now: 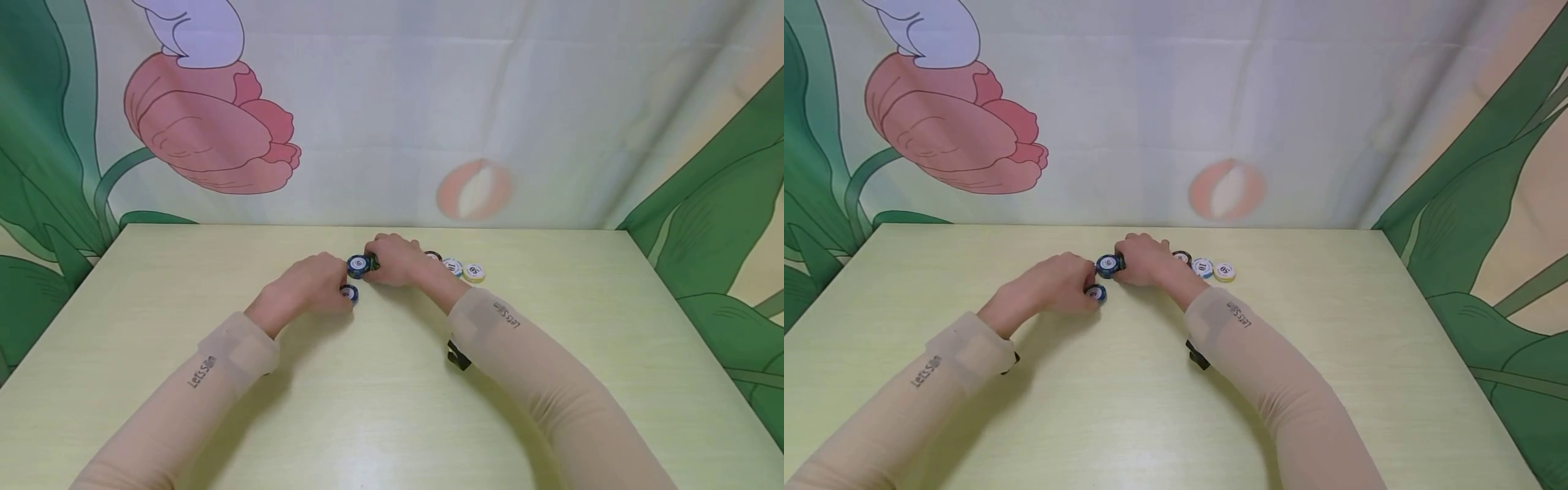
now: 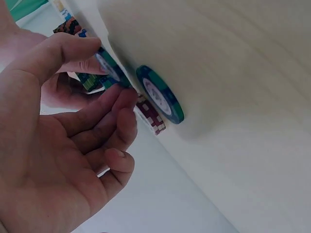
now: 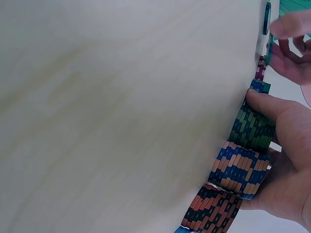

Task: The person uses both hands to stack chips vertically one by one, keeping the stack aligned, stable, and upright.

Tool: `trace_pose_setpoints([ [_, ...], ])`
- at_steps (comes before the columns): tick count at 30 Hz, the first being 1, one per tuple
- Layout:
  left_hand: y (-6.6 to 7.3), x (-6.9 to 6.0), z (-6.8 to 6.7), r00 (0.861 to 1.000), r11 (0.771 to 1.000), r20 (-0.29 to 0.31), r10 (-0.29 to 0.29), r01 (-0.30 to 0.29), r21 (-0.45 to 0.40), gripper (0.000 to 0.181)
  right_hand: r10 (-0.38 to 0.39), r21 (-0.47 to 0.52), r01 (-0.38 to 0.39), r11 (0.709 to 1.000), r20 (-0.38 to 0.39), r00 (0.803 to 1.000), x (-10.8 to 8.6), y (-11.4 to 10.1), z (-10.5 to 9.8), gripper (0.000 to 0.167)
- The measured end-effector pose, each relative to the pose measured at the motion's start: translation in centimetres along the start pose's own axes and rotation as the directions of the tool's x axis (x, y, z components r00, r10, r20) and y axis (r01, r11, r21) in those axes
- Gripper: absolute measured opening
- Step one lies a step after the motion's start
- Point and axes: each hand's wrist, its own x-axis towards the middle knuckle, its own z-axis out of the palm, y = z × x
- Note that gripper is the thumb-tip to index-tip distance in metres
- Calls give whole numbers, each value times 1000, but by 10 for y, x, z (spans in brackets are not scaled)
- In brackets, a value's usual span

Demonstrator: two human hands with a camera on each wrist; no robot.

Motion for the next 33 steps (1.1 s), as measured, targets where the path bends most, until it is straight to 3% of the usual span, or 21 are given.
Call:
trace_pose_setpoints([
  [5, -1, 4, -4, 999, 999, -50, -1, -1, -33, 21, 0, -5, 0, 1000, -2, 1000, 0, 1, 0, 36],
  [11, 1, 11, -8, 993, 997, -103, -49, 43, -58, 24, 1, -7, -2, 1000, -9, 1000, 0, 2, 1, 34],
  [21, 1, 21, -2, 976, 997, -203, -83, 81, -18, 20, -1, -13, 1, 1000, -14, 1000, 0, 2, 1, 32],
  [33, 5, 30, 4, 966, 994, -239, -95, 105, 29, 21, -5, -6, 5, 1000, -12, 1000, 0, 2, 1, 35],
])
